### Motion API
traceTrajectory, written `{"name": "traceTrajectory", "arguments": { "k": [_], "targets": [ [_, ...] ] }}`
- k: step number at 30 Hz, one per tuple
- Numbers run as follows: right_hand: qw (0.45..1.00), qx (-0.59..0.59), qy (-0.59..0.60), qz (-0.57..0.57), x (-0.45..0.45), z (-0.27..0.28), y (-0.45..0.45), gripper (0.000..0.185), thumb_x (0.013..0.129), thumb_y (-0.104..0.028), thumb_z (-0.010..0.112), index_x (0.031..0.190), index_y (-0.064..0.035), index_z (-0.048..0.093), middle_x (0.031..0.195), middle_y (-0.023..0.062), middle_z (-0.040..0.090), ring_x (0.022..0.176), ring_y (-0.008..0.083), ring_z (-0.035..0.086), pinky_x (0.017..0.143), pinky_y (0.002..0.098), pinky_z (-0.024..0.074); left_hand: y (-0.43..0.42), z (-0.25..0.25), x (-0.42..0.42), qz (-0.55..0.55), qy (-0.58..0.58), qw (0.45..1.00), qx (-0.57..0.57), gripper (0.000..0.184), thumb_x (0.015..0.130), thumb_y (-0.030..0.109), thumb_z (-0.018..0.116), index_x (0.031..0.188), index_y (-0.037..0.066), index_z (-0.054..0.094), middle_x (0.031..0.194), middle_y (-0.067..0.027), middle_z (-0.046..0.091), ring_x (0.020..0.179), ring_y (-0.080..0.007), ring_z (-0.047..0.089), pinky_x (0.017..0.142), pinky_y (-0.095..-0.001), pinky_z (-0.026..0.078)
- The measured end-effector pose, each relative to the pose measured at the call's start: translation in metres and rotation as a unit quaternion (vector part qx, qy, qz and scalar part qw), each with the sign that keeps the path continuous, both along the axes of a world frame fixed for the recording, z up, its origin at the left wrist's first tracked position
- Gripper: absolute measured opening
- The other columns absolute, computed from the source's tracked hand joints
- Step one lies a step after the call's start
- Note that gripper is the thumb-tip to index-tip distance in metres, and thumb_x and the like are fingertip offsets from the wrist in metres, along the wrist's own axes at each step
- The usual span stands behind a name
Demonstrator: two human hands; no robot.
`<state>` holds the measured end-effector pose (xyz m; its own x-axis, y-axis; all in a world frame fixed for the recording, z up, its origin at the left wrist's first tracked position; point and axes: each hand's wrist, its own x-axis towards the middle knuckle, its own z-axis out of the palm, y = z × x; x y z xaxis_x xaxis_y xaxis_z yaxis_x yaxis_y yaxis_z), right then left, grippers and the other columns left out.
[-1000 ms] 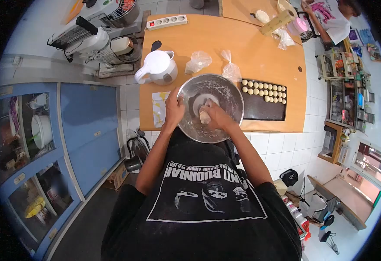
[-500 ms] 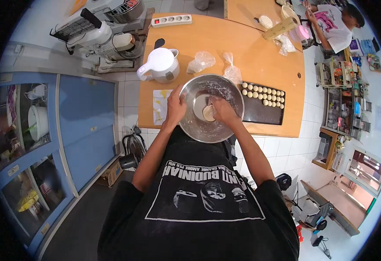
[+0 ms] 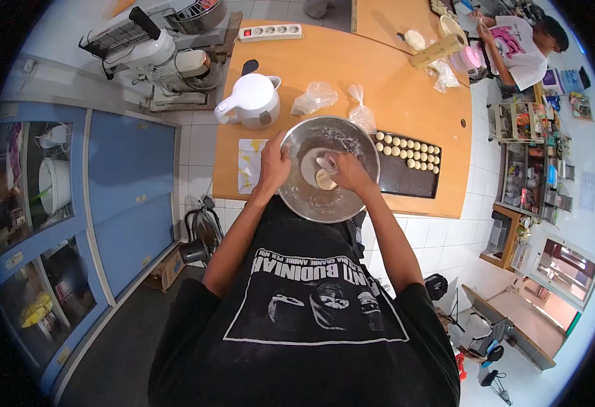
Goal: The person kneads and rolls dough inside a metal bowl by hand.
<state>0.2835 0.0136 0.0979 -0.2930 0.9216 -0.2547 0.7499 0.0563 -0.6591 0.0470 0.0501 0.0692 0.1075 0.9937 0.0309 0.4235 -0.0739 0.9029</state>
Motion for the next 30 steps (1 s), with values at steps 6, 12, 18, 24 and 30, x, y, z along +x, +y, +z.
{"name": "traceTrajectory", "arguments": {
  "k": [6, 12, 18, 24, 30],
  "targets": [
    [0.985, -0.023, -0.167, 0.031, -0.032, -0.026, 0.008, 0.033, 0.099, -0.029, 0.059, 0.118, -0.0052, 0.071, 0.102, 0.0280, 0.073, 0.093, 0.0450, 0.072, 0.087, 0.0539, 0.0573, 0.002, 0.009, -0.001, -0.024, 0.010, 1.000, -0.012, 0.033, 0.097, 0.002, 0.062, 0.130, -0.003, 0.062, 0.120, -0.0273, 0.068, 0.114, -0.0463, 0.065, 0.096, -0.0491, 0.050],
    [0.978, 0.125, -0.147, 0.085, -0.034, -0.036, -0.024, 0.034, 0.103, -0.031, 0.052, 0.125, -0.0064, 0.061, 0.127, 0.0240, 0.065, 0.115, 0.0417, 0.064, 0.097, 0.0551, 0.0506, -0.001, 0.003, 0.001, -0.013, 0.016, 1.000, 0.009, 0.033, 0.097, 0.000, 0.063, 0.130, -0.004, 0.062, 0.120, -0.0282, 0.067, 0.114, -0.0474, 0.064, 0.095, -0.0488, 0.051],
    [0.954, 0.170, -0.224, 0.102, -0.045, -0.025, -0.036, 0.036, 0.104, -0.038, 0.052, 0.127, -0.0112, 0.060, 0.129, 0.0170, 0.060, 0.120, 0.0334, 0.056, 0.099, 0.0536, 0.0429, 0.000, -0.001, 0.003, -0.023, -0.007, 1.000, -0.006, 0.038, 0.093, -0.005, 0.060, 0.131, -0.003, 0.062, 0.124, -0.0281, 0.066, 0.117, -0.0464, 0.061, 0.098, -0.0494, 0.049],
    [0.949, 0.151, -0.270, 0.061, -0.059, -0.025, -0.037, 0.042, 0.104, -0.047, 0.052, 0.127, -0.0142, 0.061, 0.127, 0.0154, 0.060, 0.117, 0.0308, 0.057, 0.093, 0.0523, 0.0420, 0.001, 0.003, 0.005, -0.016, -0.011, 1.000, 0.007, 0.036, 0.094, -0.004, 0.060, 0.129, -0.003, 0.062, 0.123, -0.0273, 0.066, 0.114, -0.0468, 0.062, 0.097, -0.0489, 0.049],
    [0.956, 0.129, -0.265, 0.009, -0.066, -0.033, -0.035, 0.046, 0.104, -0.051, 0.050, 0.129, -0.0143, 0.062, 0.134, 0.0177, 0.059, 0.119, 0.0315, 0.057, 0.095, 0.0550, 0.0411, 0.002, 0.005, 0.006, -0.022, -0.004, 0.999, 0.024, 0.034, 0.095, -0.004, 0.059, 0.128, -0.003, 0.062, 0.123, -0.0265, 0.066, 0.114, -0.0469, 0.060, 0.098, -0.0497, 0.048]
  ]
}}
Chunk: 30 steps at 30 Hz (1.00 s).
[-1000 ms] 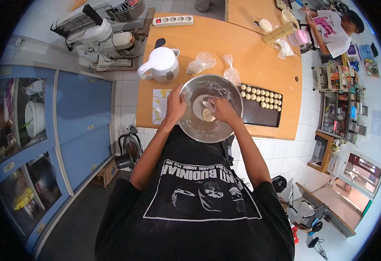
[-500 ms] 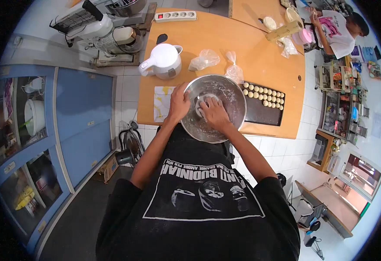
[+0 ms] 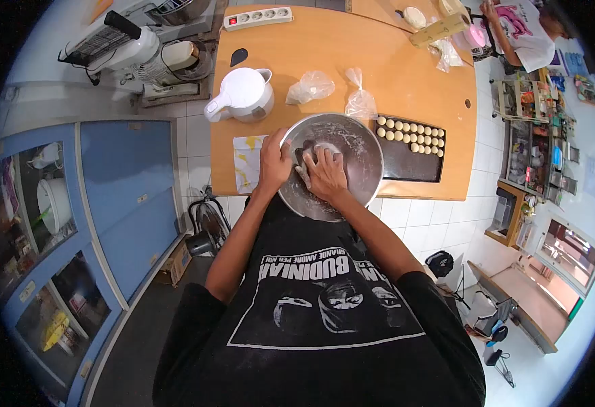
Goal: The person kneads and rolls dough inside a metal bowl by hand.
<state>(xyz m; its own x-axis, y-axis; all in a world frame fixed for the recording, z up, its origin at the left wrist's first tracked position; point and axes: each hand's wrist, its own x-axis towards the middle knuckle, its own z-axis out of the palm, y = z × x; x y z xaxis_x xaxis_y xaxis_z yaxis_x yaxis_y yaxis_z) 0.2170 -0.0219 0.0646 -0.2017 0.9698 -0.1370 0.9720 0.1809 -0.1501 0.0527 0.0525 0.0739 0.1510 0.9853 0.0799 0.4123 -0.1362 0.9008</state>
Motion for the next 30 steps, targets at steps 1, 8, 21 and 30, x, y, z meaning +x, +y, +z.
{"name": "traceTrajectory", "arguments": {
  "k": [1, 8, 21, 30],
  "targets": [
    [0.999, -0.028, 0.014, -0.010, -0.001, 0.002, 0.002, 0.046, 0.104, -0.051, 0.050, 0.129, -0.0140, 0.062, 0.135, 0.0187, 0.059, 0.119, 0.0319, 0.057, 0.096, 0.0558, 0.0409, 0.000, 0.002, 0.000, -0.005, -0.005, 1.000, 0.002, 0.035, 0.095, -0.004, 0.059, 0.129, -0.002, 0.062, 0.124, -0.0259, 0.066, 0.115, -0.0466, 0.060, 0.098, -0.0498, 0.048],
    [0.999, 0.002, 0.031, -0.012, 0.001, -0.008, 0.005, 0.050, 0.103, -0.050, 0.049, 0.133, -0.0116, 0.059, 0.132, 0.0220, 0.057, 0.119, 0.0354, 0.054, 0.097, 0.0547, 0.0379, 0.001, 0.012, 0.002, -0.008, -0.011, 1.000, 0.015, 0.035, 0.096, -0.004, 0.058, 0.131, -0.001, 0.064, 0.125, -0.0239, 0.067, 0.117, -0.0448, 0.060, 0.101, -0.0492, 0.047],
    [0.997, -0.026, -0.003, -0.075, -0.007, -0.007, 0.011, 0.051, 0.101, -0.050, 0.052, 0.139, -0.0163, 0.052, 0.135, 0.0191, 0.054, 0.123, 0.0351, 0.052, 0.098, 0.0556, 0.0394, -0.002, 0.011, 0.000, -0.017, 0.017, 1.000, -0.008, 0.035, 0.097, -0.003, 0.057, 0.132, -0.002, 0.063, 0.127, -0.0251, 0.066, 0.120, -0.0453, 0.059, 0.103, -0.0482, 0.047],
    [0.958, 0.013, 0.206, -0.197, 0.008, -0.019, 0.018, 0.050, 0.101, -0.043, 0.056, 0.130, -0.0022, 0.056, 0.121, 0.0209, 0.059, 0.116, 0.0398, 0.056, 0.097, 0.0577, 0.0403, -0.003, 0.005, 0.000, -0.002, 0.016, 1.000, -0.016, 0.032, 0.098, -0.002, 0.058, 0.130, -0.002, 0.062, 0.123, -0.0253, 0.066, 0.115, -0.0460, 0.061, 0.098, -0.0496, 0.048]
  ]
}}
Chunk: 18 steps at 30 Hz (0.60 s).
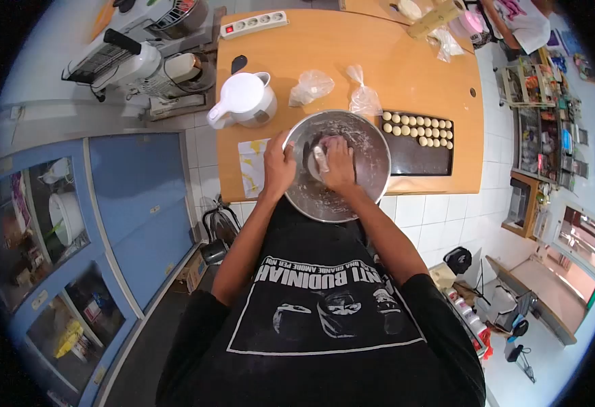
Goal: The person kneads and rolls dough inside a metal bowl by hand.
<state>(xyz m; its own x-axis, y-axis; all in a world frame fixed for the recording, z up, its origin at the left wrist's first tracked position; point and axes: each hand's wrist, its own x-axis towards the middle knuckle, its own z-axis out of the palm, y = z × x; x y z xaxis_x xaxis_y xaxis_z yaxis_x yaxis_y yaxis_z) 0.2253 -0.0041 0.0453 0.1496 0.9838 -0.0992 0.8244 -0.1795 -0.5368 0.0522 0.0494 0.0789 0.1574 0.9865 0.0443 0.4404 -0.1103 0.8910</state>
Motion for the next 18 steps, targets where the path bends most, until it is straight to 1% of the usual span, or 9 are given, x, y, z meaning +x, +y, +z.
{"name": "traceTrajectory", "arguments": {
  "k": [2, 3, 6, 7, 9, 10, 12, 16, 18],
  "targets": [
    [0.975, 0.003, 0.208, -0.081, 0.010, 0.002, 0.001, 0.044, 0.100, -0.031, 0.062, 0.130, 0.0010, 0.058, 0.117, 0.0259, 0.066, 0.113, 0.0444, 0.063, 0.098, 0.0546, 0.0459, -0.001, 0.001, -0.003, -0.004, -0.001, 1.000, -0.007, 0.032, 0.099, 0.001, 0.060, 0.131, -0.002, 0.062, 0.125, -0.0260, 0.066, 0.117, -0.0450, 0.062, 0.100, -0.0478, 0.048],
    [0.975, 0.006, 0.208, -0.073, 0.017, 0.006, 0.001, 0.044, 0.100, -0.031, 0.062, 0.130, 0.0010, 0.058, 0.117, 0.0259, 0.066, 0.113, 0.0444, 0.063, 0.098, 0.0546, 0.0459, 0.000, 0.002, -0.004, -0.011, -0.004, 1.000, -0.017, 0.033, 0.100, 0.005, 0.061, 0.133, -0.003, 0.062, 0.127, -0.0268, 0.066, 0.119, -0.0439, 0.063, 0.101, -0.0460, 0.049],
    [0.987, -0.100, 0.106, 0.068, 0.042, 0.016, -0.003, 0.046, 0.087, -0.021, 0.075, 0.128, -0.0028, 0.066, 0.131, 0.0285, 0.065, 0.122, 0.0455, 0.062, 0.103, 0.0499, 0.0499, -0.004, -0.013, -0.005, 0.017, 0.002, 1.000, -0.003, 0.035, 0.098, 0.003, 0.063, 0.133, -0.003, 0.061, 0.128, -0.0268, 0.066, 0.121, -0.0437, 0.062, 0.101, -0.0474, 0.048],
    [0.987, -0.099, 0.105, 0.075, 0.045, 0.019, -0.009, 0.046, 0.087, -0.021, 0.075, 0.128, -0.0028, 0.066, 0.131, 0.0285, 0.065, 0.122, 0.0455, 0.062, 0.103, 0.0499, 0.0499, -0.005, -0.013, -0.005, 0.021, 0.015, 1.000, 0.014, 0.036, 0.098, 0.003, 0.063, 0.133, -0.002, 0.061, 0.127, -0.0268, 0.066, 0.120, -0.0441, 0.062, 0.101, -0.0480, 0.048],
    [0.981, -0.044, 0.063, 0.179, 0.048, 0.026, -0.026, 0.048, 0.081, -0.017, 0.079, 0.126, -0.0069, 0.067, 0.136, 0.0267, 0.062, 0.123, 0.0459, 0.060, 0.103, 0.0491, 0.0502, -0.003, -0.010, -0.006, 0.014, 0.012, 1.000, 0.004, 0.037, 0.096, 0.001, 0.063, 0.133, -0.001, 0.062, 0.125, -0.0260, 0.066, 0.119, -0.0451, 0.062, 0.101, -0.0486, 0.048],
    [0.981, -0.043, 0.060, 0.179, 0.045, 0.038, -0.028, 0.048, 0.081, -0.017, 0.079, 0.126, -0.0069, 0.067, 0.136, 0.0267, 0.062, 0.123, 0.0459, 0.060, 0.103, 0.0491, 0.0502, -0.002, -0.007, -0.006, -0.002, 0.018, 1.000, 0.002, 0.037, 0.095, -0.001, 0.063, 0.132, -0.002, 0.061, 0.127, -0.0251, 0.065, 0.120, -0.0450, 0.060, 0.102, -0.0492, 0.047],
    [0.965, -0.134, 0.087, 0.207, 0.041, 0.059, -0.029, 0.046, 0.079, -0.012, 0.079, 0.123, -0.0099, 0.068, 0.141, 0.0238, 0.059, 0.126, 0.0455, 0.059, 0.104, 0.0481, 0.0504, 0.000, -0.006, -0.004, -0.021, 0.019, 1.000, 0.002, 0.037, 0.094, -0.003, 0.062, 0.130, -0.003, 0.061, 0.128, -0.0243, 0.063, 0.121, -0.0450, 0.057, 0.102, -0.0497, 0.046],
    [0.970, -0.122, 0.056, 0.203, 0.041, 0.065, -0.037, 0.046, 0.076, -0.006, 0.077, 0.121, -0.0074, 0.068, 0.133, 0.0230, 0.064, 0.122, 0.0430, 0.062, 0.104, 0.0480, 0.0501, 0.002, -0.017, -0.003, -0.011, 0.009, 1.000, 0.017, 0.036, 0.095, -0.001, 0.063, 0.131, -0.002, 0.062, 0.124, -0.0252, 0.065, 0.117, -0.0453, 0.060, 0.100, -0.0499, 0.048],
    [0.963, -0.080, 0.175, 0.189, 0.044, 0.067, -0.029, 0.045, 0.075, -0.002, 0.075, 0.119, -0.0050, 0.069, 0.121, 0.0239, 0.069, 0.114, 0.0415, 0.067, 0.102, 0.0472, 0.0518, 0.001, -0.018, -0.005, -0.008, 0.007, 1.000, 0.011, 0.036, 0.096, 0.001, 0.063, 0.131, -0.002, 0.062, 0.122, -0.0259, 0.067, 0.115, -0.0455, 0.062, 0.098, -0.0500, 0.048]
  ]
}}
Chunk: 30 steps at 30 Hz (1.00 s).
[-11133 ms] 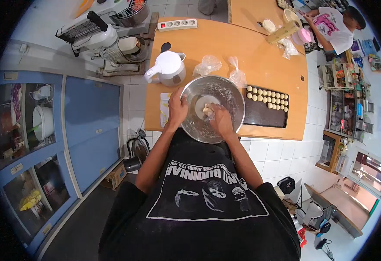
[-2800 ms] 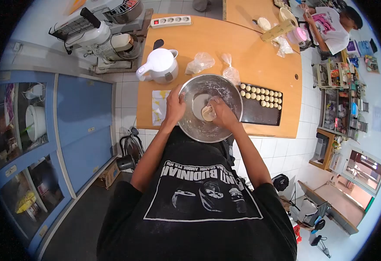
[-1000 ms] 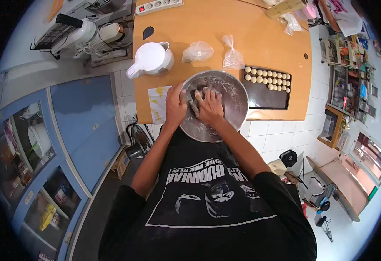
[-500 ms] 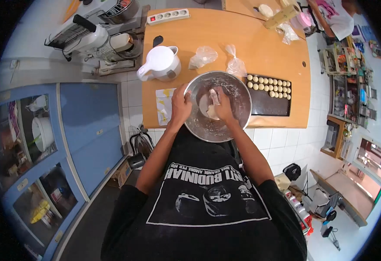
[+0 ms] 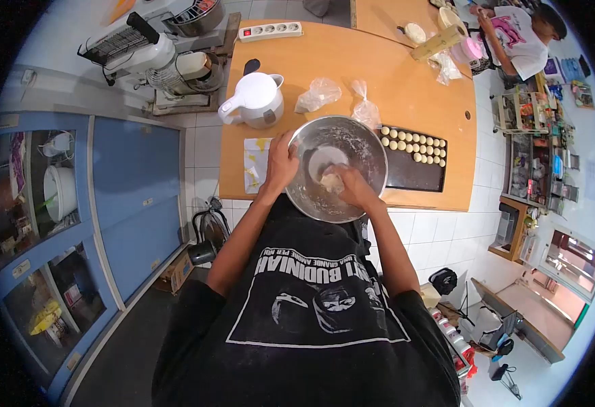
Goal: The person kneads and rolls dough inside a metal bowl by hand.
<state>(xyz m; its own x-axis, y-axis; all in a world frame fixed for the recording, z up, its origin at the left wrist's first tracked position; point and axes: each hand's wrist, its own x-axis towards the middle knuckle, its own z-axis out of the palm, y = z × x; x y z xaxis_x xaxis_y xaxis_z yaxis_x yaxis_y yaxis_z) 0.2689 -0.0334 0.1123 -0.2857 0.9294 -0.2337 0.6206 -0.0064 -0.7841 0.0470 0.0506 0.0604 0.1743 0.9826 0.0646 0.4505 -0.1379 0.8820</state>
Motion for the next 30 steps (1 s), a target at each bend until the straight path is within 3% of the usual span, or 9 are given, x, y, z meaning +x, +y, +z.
{"name": "traceTrajectory", "arguments": {
  "k": [4, 7, 9, 12, 15, 21, 23, 27, 30],
  "targets": [
    [0.998, -0.012, 0.030, -0.058, 0.005, -0.001, 0.010, 0.042, 0.074, -0.001, 0.074, 0.116, -0.0017, 0.070, 0.110, 0.0239, 0.072, 0.105, 0.0421, 0.070, 0.098, 0.0465, 0.0542, -0.002, 0.003, -0.003, 0.011, 0.003, 1.000, 0.009, 0.034, 0.096, 0.001, 0.063, 0.130, -0.003, 0.063, 0.119, -0.0264, 0.067, 0.113, -0.0455, 0.063, 0.096, -0.0503, 0.049],
    [0.997, 0.059, -0.015, -0.049, 0.016, -0.030, 0.016, 0.033, 0.075, -0.002, 0.070, 0.109, -0.0006, 0.072, 0.102, 0.0217, 0.073, 0.100, 0.0420, 0.070, 0.094, 0.0466, 0.0543, -0.001, 0.010, 0.000, 0.008, 0.004, 1.000, 0.013, 0.033, 0.095, 0.001, 0.063, 0.129, -0.003, 0.063, 0.118, -0.0263, 0.068, 0.113, -0.0454, 0.063, 0.095, -0.0501, 0.049],
    [0.994, 0.010, -0.105, -0.026, 0.022, -0.040, 0.021, 0.045, 0.072, 0.002, 0.069, 0.117, 0.0012, 0.069, 0.109, 0.0256, 0.072, 0.108, 0.0439, 0.068, 0.097, 0.0477, 0.0550, -0.002, 0.012, 0.000, 0.004, 0.005, 1.000, 0.008, 0.033, 0.095, 0.001, 0.063, 0.128, -0.003, 0.063, 0.118, -0.0261, 0.068, 0.113, -0.0453, 0.063, 0.095, -0.0501, 0.049],
    [0.983, 0.036, -0.180, -0.012, 0.016, -0.047, 0.020, 0.051, 0.069, 0.001, 0.071, 0.120, 0.0019, 0.064, 0.114, 0.0287, 0.067, 0.112, 0.0464, 0.064, 0.100, 0.0492, 0.0539, 0.000, 0.009, 0.000, 0.000, 0.007, 1.000, -0.008, 0.032, 0.096, 0.001, 0.063, 0.128, -0.002, 0.063, 0.119, -0.0259, 0.067, 0.113, -0.0454, 0.062, 0.095, -0.0501, 0.049],
    [0.981, 0.026, -0.194, 0.002, 0.009, -0.037, 0.026, 0.056, 0.067, 0.000, 0.074, 0.121, 0.0015, 0.059, 0.123, 0.0290, 0.061, 0.116, 0.0467, 0.061, 0.101, 0.0495, 0.0532, 0.000, 0.012, 0.001, 0.007, 0.005, 1.000, 0.015, 0.031, 0.096, 0.001, 0.062, 0.127, -0.001, 0.064, 0.117, -0.0258, 0.067, 0.113, -0.0452, 0.063, 0.095, -0.0497, 0.049],
    [0.967, 0.063, -0.245, -0.021, -0.006, -0.026, 0.034, 0.062, 0.067, -0.003, 0.078, 0.125, -0.0001, 0.058, 0.130, 0.0239, 0.057, 0.123, 0.0439, 0.058, 0.103, 0.0487, 0.0531, 0.005, 0.014, 0.002, 0.040, -0.019, 0.998, -0.048, 0.034, 0.097, 0.001, 0.061, 0.131, -0.001, 0.062, 0.121, -0.0272, 0.068, 0.116, -0.0455, 0.064, 0.098, -0.0501, 0.049],
    [0.969, 0.096, -0.228, -0.020, -0.003, -0.024, 0.029, 0.060, 0.068, -0.003, 0.078, 0.125, -0.0006, 0.059, 0.130, 0.0239, 0.058, 0.124, 0.0441, 0.058, 0.103, 0.0489, 0.0528, 0.005, 0.004, 0.002, 0.054, -0.002, 0.998, 0.019, 0.036, 0.097, 0.001, 0.061, 0.133, -0.001, 0.061, 0.124, -0.0281, 0.067, 0.118, -0.0463, 0.063, 0.100, -0.0496, 0.049],
    [0.977, 0.143, -0.157, -0.014, 0.004, -0.026, 0.024, 0.052, 0.071, -0.003, 0.078, 0.120, -0.0011, 0.063, 0.131, 0.0252, 0.061, 0.125, 0.0441, 0.058, 0.102, 0.0504, 0.0524, 0.005, 0.008, -0.001, 0.052, -0.003, 0.999, 0.005, 0.036, 0.097, 0.000, 0.061, 0.133, -0.001, 0.061, 0.124, -0.0282, 0.067, 0.119, -0.0466, 0.063, 0.100, -0.0488, 0.049],
    [0.988, 0.085, -0.129, 0.007, 0.006, -0.016, 0.032, 0.039, 0.077, -0.008, 0.075, 0.115, -0.0012, 0.067, 0.123, 0.0260, 0.068, 0.115, 0.0452, 0.065, 0.097, 0.0512, 0.0553, 0.006, 0.006, -0.001, 0.055, -0.011, 0.998, 0.022, 0.037, 0.093, -0.005, 0.061, 0.130, -0.003, 0.061, 0.123, -0.0261, 0.065, 0.118, -0.0470, 0.059, 0.100, -0.0506, 0.047]
  ]
}}
